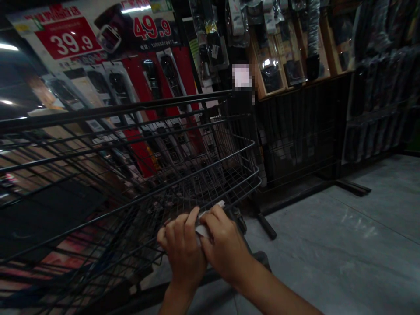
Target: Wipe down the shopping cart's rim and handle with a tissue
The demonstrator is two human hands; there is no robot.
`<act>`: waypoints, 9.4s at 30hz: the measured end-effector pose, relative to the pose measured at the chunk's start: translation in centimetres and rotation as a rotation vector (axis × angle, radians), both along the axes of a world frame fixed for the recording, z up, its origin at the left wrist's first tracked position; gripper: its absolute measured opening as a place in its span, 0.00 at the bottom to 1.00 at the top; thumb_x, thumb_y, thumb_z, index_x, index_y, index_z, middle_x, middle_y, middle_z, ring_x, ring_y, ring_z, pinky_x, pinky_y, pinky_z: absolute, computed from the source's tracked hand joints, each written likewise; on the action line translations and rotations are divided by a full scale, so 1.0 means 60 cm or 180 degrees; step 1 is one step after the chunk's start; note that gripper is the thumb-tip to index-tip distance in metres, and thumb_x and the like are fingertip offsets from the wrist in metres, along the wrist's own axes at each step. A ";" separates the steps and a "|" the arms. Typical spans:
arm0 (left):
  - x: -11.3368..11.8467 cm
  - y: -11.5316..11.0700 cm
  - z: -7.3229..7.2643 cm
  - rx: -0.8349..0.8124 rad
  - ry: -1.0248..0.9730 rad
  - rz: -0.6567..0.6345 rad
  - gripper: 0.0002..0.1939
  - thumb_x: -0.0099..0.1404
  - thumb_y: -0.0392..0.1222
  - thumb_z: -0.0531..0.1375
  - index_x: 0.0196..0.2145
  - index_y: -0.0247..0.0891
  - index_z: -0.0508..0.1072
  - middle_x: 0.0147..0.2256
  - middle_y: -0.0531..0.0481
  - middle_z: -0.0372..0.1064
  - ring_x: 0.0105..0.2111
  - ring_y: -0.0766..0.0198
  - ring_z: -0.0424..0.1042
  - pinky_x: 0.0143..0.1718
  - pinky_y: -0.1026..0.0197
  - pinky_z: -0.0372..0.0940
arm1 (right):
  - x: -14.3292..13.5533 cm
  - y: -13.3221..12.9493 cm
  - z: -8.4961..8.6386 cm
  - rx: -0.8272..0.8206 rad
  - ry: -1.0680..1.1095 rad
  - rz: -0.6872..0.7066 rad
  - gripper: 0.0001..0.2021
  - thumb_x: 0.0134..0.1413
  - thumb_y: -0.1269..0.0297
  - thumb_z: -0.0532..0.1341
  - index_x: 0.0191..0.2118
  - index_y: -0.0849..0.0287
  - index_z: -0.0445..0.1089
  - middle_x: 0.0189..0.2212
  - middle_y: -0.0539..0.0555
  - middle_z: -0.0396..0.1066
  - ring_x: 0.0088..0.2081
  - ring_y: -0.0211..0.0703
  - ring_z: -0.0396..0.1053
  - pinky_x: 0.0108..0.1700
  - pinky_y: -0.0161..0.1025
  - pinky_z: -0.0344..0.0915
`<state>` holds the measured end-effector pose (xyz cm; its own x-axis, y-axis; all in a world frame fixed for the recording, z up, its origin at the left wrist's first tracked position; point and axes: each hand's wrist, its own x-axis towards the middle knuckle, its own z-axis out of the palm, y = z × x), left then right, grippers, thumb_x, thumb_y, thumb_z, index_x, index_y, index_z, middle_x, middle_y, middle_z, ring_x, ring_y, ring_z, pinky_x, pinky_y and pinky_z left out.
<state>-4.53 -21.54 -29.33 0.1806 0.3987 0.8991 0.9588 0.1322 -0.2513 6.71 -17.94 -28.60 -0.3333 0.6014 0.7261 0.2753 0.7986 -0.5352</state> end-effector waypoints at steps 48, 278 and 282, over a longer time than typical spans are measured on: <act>0.009 -0.007 0.008 -0.0123 0.0093 0.0124 0.24 0.58 0.30 0.57 0.53 0.35 0.62 0.39 0.45 0.66 0.40 0.55 0.63 0.47 0.50 0.52 | 0.163 0.157 0.028 0.0378 0.1002 -0.1854 0.03 0.45 0.71 0.59 0.26 0.57 0.64 0.28 0.51 0.63 0.30 0.41 0.64 0.33 0.40 0.63; 0.011 -0.060 0.133 0.0655 0.0030 -0.0086 0.17 0.57 0.32 0.58 0.45 0.30 0.66 0.38 0.34 0.65 0.40 0.45 0.65 0.42 0.32 0.63 | 0.165 0.061 0.133 0.1337 0.0826 -0.0980 0.23 0.50 0.76 0.57 0.55 0.66 0.66 0.48 0.63 0.64 0.50 0.48 0.67 0.50 0.44 0.72; 0.011 -0.058 0.131 0.0654 -0.0020 -0.0087 0.18 0.56 0.32 0.58 0.45 0.31 0.66 0.38 0.34 0.65 0.41 0.45 0.65 0.43 0.31 0.63 | 0.168 0.057 0.132 0.1218 0.0616 -0.0916 0.25 0.52 0.73 0.59 0.58 0.68 0.63 0.51 0.64 0.61 0.52 0.48 0.65 0.53 0.45 0.70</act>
